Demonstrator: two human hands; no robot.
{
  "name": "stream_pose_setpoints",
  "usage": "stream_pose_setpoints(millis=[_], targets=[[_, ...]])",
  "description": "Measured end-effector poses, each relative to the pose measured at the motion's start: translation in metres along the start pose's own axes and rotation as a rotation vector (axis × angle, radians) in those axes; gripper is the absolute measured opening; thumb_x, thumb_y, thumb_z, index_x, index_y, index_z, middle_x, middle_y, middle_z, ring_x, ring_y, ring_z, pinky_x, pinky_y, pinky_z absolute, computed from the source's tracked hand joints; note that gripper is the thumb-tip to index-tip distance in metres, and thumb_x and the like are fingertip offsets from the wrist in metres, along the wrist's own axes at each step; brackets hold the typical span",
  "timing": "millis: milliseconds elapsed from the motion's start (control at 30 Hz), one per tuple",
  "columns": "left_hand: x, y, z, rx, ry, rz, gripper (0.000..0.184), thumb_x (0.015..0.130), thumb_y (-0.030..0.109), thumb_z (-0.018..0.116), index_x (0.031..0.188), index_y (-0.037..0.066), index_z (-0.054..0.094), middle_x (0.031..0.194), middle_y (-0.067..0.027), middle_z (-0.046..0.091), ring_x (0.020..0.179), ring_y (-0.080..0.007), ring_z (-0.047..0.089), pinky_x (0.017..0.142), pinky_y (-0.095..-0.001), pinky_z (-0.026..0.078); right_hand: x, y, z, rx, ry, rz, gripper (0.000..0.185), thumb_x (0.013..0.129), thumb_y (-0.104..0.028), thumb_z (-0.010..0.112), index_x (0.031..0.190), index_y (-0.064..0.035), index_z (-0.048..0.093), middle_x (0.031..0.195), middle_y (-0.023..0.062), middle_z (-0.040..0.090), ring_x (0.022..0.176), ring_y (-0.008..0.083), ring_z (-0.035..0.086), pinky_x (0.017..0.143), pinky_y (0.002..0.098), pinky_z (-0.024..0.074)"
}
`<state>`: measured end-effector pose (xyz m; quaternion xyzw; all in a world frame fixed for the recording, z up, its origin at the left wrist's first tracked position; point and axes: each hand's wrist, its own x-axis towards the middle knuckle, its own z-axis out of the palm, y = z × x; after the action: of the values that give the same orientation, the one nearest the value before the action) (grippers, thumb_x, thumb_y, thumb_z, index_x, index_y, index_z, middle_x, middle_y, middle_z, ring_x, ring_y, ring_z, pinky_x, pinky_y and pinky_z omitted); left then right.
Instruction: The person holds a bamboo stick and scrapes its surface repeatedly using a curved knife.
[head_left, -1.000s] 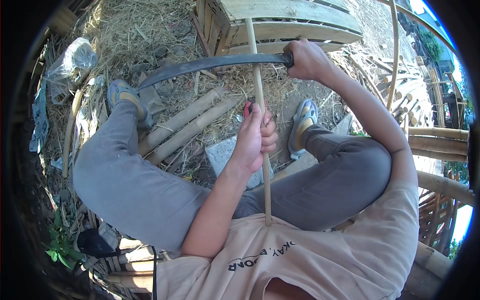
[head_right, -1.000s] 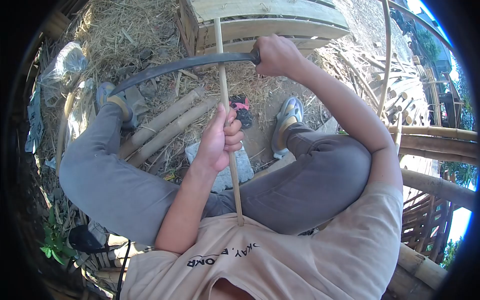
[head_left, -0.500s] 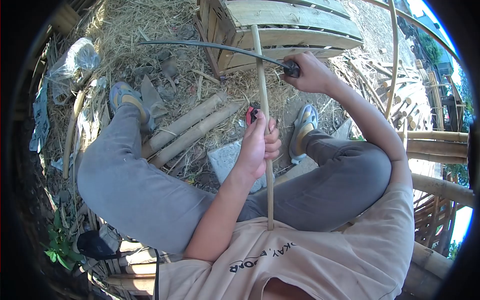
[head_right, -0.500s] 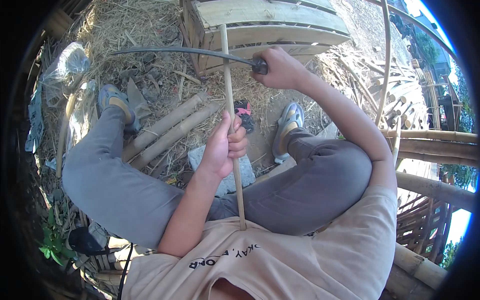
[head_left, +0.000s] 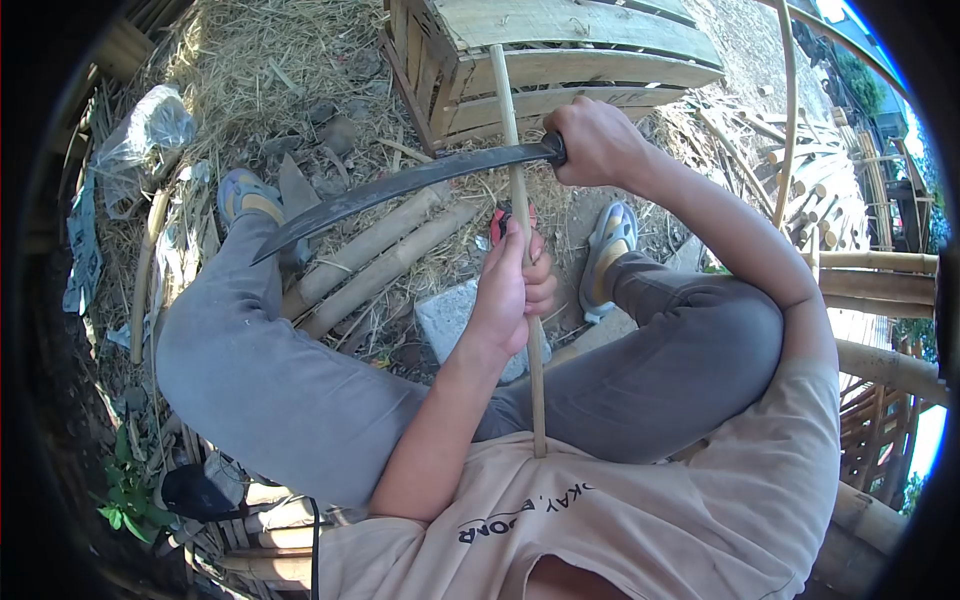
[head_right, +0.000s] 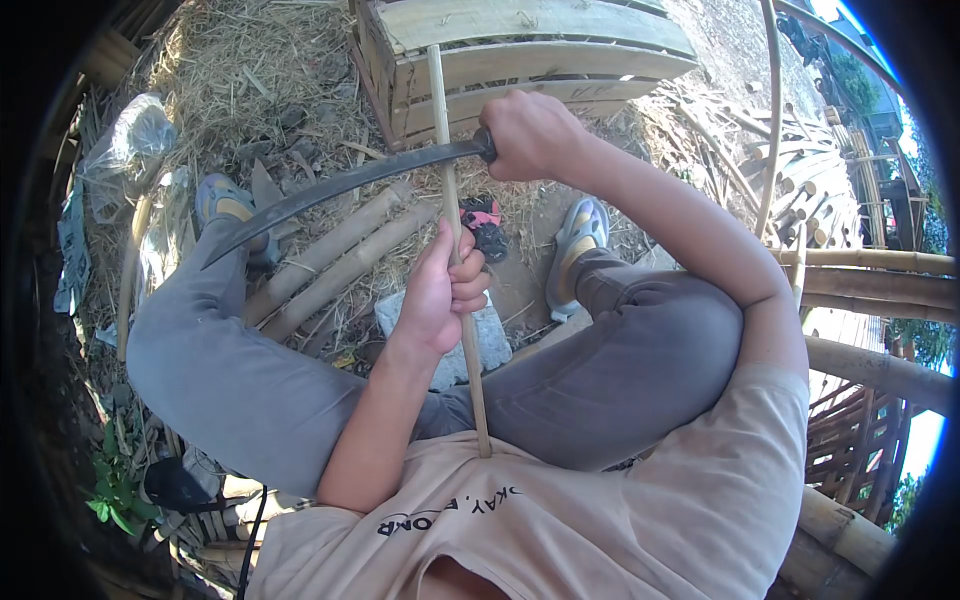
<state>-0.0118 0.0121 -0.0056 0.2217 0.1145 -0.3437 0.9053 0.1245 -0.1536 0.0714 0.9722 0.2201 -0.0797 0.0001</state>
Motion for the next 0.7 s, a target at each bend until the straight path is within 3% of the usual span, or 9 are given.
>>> stream_pose_setpoints(millis=[133,267,500,633,700], targets=[[-0.001,0.000,-0.001,0.004,-0.015,0.000,0.039,0.111,0.046,0.032,0.087,0.017,0.041,0.061,0.0100,0.025,0.048,-0.0013,0.019,0.041,-0.0200,0.016,0.010,0.017,0.007,-0.029,0.073,-0.016,0.017,0.065,-0.016,0.069,0.074,-0.0004,0.070,0.072,0.0229,0.068,0.073,0.0417,0.069,0.072,0.0485,0.0574],[-0.003,0.002,-0.003,-0.043,-0.051,-0.024,0.039,0.110,0.047,0.032,0.086,0.017,0.041,0.061,0.0102,0.025,0.048,-0.0015,0.019,0.040,-0.0198,0.017,0.019,0.054,0.009,0.078,0.081,0.185,0.016,0.066,-0.013,0.068,0.075,0.0006,0.071,0.073,0.0241,0.068,0.075,0.0425,0.069,0.074,0.0484,0.0571],[-0.002,0.002,-0.012,-0.205,-0.158,-0.100,0.039,0.110,0.046,0.032,0.084,0.017,0.040,0.059,0.0102,0.026,0.046,-0.0021,0.020,0.040,-0.0200,0.018,0.002,0.050,0.012,0.152,0.204,-0.007,0.015,0.070,-0.011,0.064,0.075,0.0027,0.069,0.073,0.0263,0.066,0.076,0.0439,0.067,0.076,0.0497,0.0545],[0.003,0.005,-0.020,-0.308,-0.246,-0.149,0.040,0.110,0.046,0.032,0.083,0.018,0.040,0.059,0.0104,0.026,0.046,-0.0017,0.020,0.040,-0.0198,0.018,-0.002,0.028,0.007,0.230,-0.028,-0.072,0.013,0.071,-0.010,0.062,0.072,0.0017,0.067,0.069,0.0249,0.064,0.074,0.0435,0.066,0.072,0.0495,0.0536],[0.004,0.006,-0.024,-0.325,-0.284,-0.167,0.040,0.110,0.046,0.032,0.083,0.018,0.039,0.059,0.0106,0.026,0.046,-0.0016,0.020,0.039,-0.0199,0.018,-0.003,0.010,0.001,0.132,-0.052,-0.081,0.012,0.065,-0.011,0.065,0.070,-0.0006,0.067,0.066,0.0231,0.064,0.072,0.0423,0.067,0.069,0.0495,0.0547]])
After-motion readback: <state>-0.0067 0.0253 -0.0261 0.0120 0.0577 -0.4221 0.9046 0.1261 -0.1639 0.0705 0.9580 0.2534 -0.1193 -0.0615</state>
